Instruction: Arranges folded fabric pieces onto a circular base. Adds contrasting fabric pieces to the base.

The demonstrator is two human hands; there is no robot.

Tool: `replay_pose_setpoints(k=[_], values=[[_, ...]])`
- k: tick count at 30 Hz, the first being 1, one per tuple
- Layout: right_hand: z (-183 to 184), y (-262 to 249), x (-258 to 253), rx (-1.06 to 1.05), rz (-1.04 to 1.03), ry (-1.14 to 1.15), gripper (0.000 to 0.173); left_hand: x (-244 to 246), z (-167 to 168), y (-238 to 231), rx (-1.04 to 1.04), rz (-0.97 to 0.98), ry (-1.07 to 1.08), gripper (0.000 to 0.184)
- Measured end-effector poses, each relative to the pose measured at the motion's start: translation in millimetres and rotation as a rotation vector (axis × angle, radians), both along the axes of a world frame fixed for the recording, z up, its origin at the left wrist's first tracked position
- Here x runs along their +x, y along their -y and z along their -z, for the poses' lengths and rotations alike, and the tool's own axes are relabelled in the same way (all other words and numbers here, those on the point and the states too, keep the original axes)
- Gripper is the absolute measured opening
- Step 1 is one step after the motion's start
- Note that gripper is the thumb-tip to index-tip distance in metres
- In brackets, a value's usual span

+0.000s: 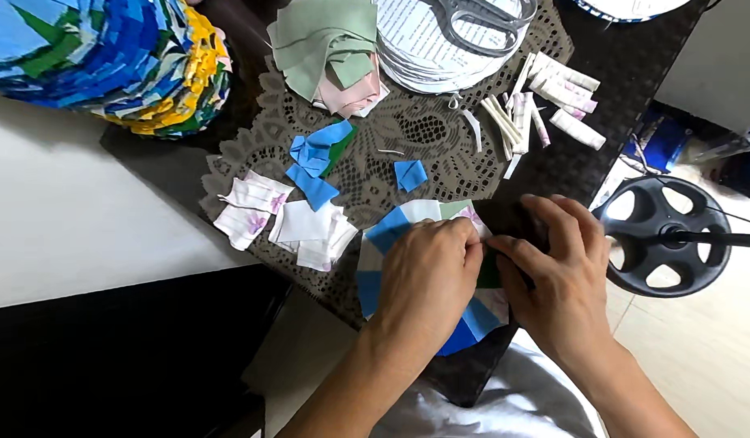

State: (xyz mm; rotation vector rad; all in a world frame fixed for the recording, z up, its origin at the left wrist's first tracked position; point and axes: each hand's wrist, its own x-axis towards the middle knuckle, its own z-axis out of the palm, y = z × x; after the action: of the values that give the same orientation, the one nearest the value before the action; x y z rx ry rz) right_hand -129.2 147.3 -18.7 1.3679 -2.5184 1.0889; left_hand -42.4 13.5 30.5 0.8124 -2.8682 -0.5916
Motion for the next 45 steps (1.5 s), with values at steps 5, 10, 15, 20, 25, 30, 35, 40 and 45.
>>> replay_pose_setpoints(k=[5, 10, 15, 20, 25, 30, 35, 40, 45], values=[[6, -2, -1, -0.009, -0.006, 0.014, 0.018, 14, -18, 12, 0.182, -0.008, 0.154, 0.010], [8, -2, 0, -0.023, -0.002, 0.015, 0.018, 25, -21, 15, 0.205, -0.025, 0.198, 0.012], [10, -2, 0, -0.024, -0.005, 0.008, 0.018, 26, -19, 9, 0.098, -0.087, 0.224, 0.010], [10, -4, -2, -0.076, -0.024, 0.065, 0.018, 33, -23, 4, -0.065, -0.103, 0.168, 0.013], [5, -25, -22, -0.387, 0.017, 0.325, 0.020, 35, -3, -2, -0.132, -0.082, -0.046, 0.044], [12, -42, -32, -0.366, 0.108, 0.344, 0.020, 31, 36, -16, -0.195, -0.035, 0.009, 0.071], [19, -45, -25, -0.337, 0.111, 0.306, 0.018, 36, 43, -7, -0.230, 0.142, 0.011, 0.074], [24, -51, -18, -0.328, 0.072, 0.183, 0.017, 43, 41, 26, -0.203, 0.602, -0.028, 0.070], [30, -50, 6, -0.264, -0.058, -0.021, 0.015, 43, 35, 26, -0.196, 0.609, -0.040, 0.073]])
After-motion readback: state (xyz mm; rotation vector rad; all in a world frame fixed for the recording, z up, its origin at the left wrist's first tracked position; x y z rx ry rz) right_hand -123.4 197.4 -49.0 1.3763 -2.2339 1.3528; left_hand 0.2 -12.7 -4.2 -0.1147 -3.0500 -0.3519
